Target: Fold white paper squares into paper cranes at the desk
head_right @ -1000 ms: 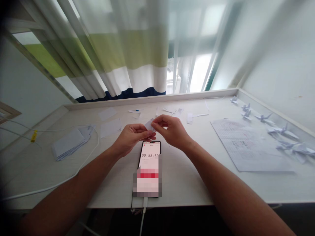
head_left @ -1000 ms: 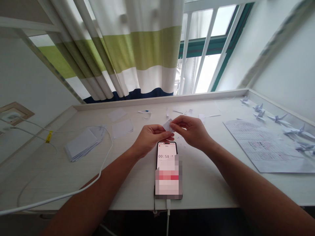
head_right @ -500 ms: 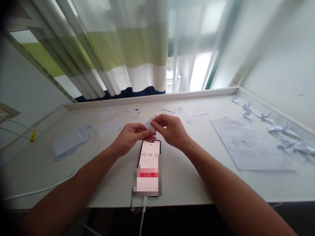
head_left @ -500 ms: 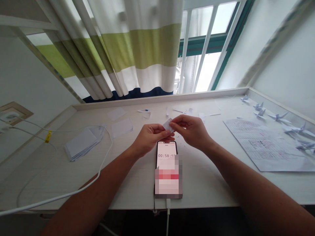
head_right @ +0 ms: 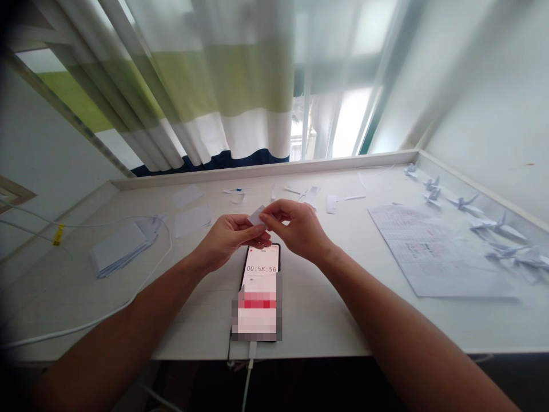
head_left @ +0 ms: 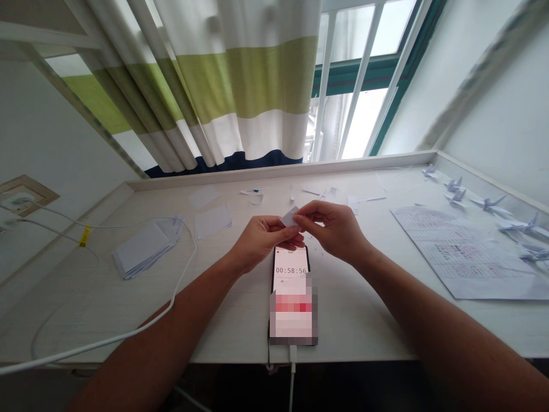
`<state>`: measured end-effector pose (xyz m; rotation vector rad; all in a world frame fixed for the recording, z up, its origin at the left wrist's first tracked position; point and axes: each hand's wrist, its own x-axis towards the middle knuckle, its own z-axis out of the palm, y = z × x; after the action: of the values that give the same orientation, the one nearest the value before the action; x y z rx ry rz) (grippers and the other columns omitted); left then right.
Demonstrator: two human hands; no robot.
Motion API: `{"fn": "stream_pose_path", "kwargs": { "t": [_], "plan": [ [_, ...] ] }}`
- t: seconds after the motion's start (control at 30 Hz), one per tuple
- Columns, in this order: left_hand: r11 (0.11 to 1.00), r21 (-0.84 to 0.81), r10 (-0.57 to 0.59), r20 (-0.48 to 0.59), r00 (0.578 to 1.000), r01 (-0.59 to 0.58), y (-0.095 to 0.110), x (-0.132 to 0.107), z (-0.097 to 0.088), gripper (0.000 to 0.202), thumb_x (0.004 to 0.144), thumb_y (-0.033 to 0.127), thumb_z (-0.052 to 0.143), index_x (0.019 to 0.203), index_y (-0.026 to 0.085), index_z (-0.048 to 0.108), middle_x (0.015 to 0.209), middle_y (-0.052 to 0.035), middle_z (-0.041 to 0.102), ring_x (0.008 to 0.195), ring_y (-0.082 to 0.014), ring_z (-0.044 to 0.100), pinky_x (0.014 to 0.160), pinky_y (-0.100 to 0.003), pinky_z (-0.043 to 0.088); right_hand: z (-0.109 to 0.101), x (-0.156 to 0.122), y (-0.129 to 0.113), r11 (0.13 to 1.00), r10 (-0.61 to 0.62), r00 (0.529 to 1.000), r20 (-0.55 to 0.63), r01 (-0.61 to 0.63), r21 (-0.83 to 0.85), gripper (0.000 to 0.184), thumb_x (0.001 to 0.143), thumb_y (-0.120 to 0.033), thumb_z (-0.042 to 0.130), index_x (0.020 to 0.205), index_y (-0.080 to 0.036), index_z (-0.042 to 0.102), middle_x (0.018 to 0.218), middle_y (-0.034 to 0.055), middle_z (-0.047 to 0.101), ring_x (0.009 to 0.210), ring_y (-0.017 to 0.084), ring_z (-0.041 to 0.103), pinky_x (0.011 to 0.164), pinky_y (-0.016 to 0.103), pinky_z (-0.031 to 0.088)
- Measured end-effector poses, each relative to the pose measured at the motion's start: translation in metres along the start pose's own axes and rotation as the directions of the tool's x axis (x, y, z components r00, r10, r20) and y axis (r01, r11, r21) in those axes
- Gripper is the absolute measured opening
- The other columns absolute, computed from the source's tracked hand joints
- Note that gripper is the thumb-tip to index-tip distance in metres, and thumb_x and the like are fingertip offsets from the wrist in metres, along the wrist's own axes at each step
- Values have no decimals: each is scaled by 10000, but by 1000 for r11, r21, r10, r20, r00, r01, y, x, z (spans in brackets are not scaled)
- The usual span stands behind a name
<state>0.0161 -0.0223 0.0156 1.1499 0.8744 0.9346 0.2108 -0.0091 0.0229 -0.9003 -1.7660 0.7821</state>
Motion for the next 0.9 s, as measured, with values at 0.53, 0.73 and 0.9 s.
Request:
{"fn": "stream_pose_path", "kwargs": {
  "t": [0.53,0.73,0.9],
  "plan": [
    [993,64,107,-66,992,-103,4,-5,4,375,758,424,923,938,121,796,848,-113,829,781,-239,808,790,-388,662,0,-1,-4,981,-3,1000,-28,9,193,139,861,-331,823,898,-224,742,873,28,778,832,204,759,845,418,667],
    [990,76,123,-42,992,-119,2,-4,3,350,783,410,905,953,122,801,858,-115,834,800,-246,815,786,-377,664,0,1,-5,973,11,999,-40,-2,231,100,831,-268,838,858,-215,758,844,22,772,801,190,751,814,393,661],
    [991,68,117,-39,992,-115,2,-4,4,323,788,393,904,940,127,802,849,-110,834,794,-240,815,783,-368,662,0,2,-6,960,67,997,-31,-56,274,152,794,-308,871,844,-208,767,829,32,773,774,194,741,794,407,658]
  ]
}}
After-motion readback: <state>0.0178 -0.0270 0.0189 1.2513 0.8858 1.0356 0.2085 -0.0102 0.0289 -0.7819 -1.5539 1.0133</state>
